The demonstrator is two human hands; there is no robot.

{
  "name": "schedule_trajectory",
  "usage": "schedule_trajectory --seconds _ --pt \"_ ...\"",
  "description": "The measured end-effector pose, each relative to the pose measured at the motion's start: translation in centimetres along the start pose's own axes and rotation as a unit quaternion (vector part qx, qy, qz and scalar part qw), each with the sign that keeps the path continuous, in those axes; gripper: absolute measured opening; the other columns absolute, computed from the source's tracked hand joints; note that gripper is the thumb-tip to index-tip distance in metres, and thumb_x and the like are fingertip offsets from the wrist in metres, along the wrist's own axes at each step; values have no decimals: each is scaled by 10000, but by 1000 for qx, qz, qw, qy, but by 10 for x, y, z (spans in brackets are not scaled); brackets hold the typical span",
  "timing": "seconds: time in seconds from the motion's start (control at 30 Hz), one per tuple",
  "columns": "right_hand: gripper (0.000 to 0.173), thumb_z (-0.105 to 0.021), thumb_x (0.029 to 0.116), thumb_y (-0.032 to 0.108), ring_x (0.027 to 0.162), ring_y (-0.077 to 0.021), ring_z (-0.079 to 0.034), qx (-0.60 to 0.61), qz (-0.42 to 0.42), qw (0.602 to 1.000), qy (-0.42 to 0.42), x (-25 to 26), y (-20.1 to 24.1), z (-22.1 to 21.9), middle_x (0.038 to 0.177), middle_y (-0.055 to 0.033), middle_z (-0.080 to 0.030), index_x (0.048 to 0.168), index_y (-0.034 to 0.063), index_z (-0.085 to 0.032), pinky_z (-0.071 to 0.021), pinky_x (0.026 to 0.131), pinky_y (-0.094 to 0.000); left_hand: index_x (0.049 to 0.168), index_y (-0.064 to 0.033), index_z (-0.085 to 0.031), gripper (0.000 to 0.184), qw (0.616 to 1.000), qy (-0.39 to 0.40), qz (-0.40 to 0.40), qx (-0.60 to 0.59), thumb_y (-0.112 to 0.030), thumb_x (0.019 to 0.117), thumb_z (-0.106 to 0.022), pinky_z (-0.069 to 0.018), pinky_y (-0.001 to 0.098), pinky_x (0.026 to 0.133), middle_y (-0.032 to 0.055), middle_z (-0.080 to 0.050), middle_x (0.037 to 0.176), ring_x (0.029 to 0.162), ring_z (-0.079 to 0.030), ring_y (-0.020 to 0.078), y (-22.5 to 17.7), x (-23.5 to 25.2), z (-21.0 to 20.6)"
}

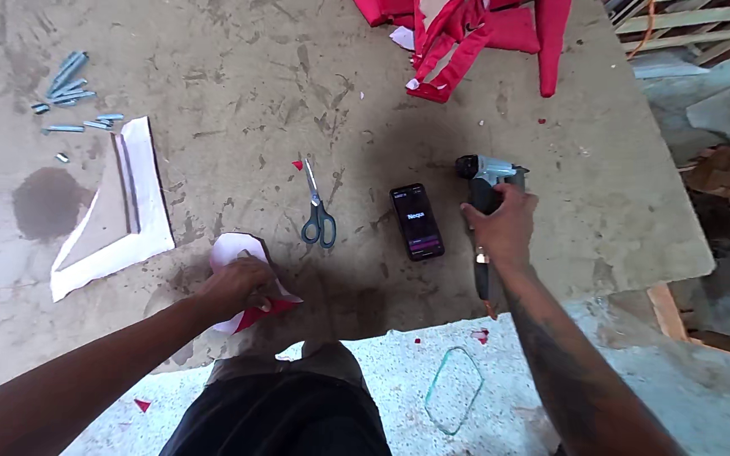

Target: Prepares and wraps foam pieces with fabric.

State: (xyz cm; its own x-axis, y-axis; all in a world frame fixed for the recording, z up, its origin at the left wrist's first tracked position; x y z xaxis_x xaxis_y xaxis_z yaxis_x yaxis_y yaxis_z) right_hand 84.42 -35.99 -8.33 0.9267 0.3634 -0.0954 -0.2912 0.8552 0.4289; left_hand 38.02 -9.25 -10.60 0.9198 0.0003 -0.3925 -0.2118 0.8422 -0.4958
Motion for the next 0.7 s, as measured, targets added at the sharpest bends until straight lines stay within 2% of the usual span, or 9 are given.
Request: schedule_trajectory --seconds 0.1,0.17,0.23,0.27,0.33,0.43,0.5,0.6,0.7 --pt "791 -871 747 307 1138 -586 -534 -17 -35 999 15 -3 0 19 1429 -358 -399 1403 77 -496 -479 822 -760 1002 -189 -698 340 1000 -6 -17 9 -513 903 -731 -504 367 1025 -62 -691 985 1015 -647 107 -2 0 3" --pt "770 -825 769 356 1137 -558 -551 -22 -64 997 22 -21 -5 47 1349 -341 -497 1401 64 -497 -453 854 -770 985 -195 -694 331 1000 -10 -23 14 -514 901 -731 -512 378 1008 -65 -689 975 1005 -649 109 -3 0 5" --pt "597 -741 843 416 935 -514 -640 -41 -71 995 58 -60 -2 67 1078 -304 -647 1298 61 -587 -476 761 -766 976 -203 -685 338 999 -9 -25 18 -534 911 -710 -507 397 1009 -71 -688 986 1015 -644 111 0 -1 5" --pt "473 -692 887 417 776 -463 -665 -38 -71 993 83 -92 3 70 919 -261 -671 1205 72 -633 -503 669 -732 975 -197 -684 335 999 -12 -30 13 -526 915 -710 -509 409 1002 -64 -688 992 1014 -645 119 1 -2 5" --pt "341 -652 943 333 625 -353 -667 17 -68 990 124 -174 27 67 782 -173 -669 1152 64 -652 -557 578 -630 1001 -188 -683 336 999 -17 -42 9 -514 920 -708 -511 433 1002 -51 -695 1027 1045 -647 136 1 -3 4" --pt "350 -679 837 220 610 -185 -675 163 -34 978 128 -296 84 28 771 -57 -683 1111 8 -628 -601 552 -437 953 -185 -683 318 996 -52 -68 8 -500 926 -703 -524 461 991 -39 -700 1017 1068 -655 157 3 -6 4" --pt "279 -716 819 156 652 -129 -677 265 3 952 152 -354 130 -9 824 -5 -711 1075 56 -666 -604 582 -366 974 -184 -688 314 995 -64 -76 13 -495 937 -691 -528 462 993 -28 -704 1046 1085 -657 172 4 -10 5" --pt "230 -692 850 175 725 -89 -713 202 20 955 215 -399 170 -64 900 59 -743 1078 169 -722 -640 642 -376 1152 -202 -717 359 997 -54 -59 1 -493 942 -687 -500 506 1030 0 -707 1154 1145 -643 218 4 -13 7" --pt "204 -658 850 242 732 -47 -689 126 34 968 213 -414 190 -91 854 77 -721 1035 188 -723 -610 650 -345 1141 -169 -713 379 999 -33 -37 -15 -490 941 -694 -532 546 952 48 -708 1108 1071 -662 271 2 -16 10"
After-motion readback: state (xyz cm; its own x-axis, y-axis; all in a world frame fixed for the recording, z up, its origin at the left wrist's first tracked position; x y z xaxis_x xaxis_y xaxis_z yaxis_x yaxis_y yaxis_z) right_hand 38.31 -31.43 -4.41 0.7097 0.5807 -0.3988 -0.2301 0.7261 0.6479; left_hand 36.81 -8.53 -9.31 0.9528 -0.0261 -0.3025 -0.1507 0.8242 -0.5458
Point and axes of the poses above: each hand's wrist, its own x-axis towards the middle knuckle, its own z-axis out of the back of the hand, y = z × x, the point moved 7 cm from there along x, towards the middle knuckle
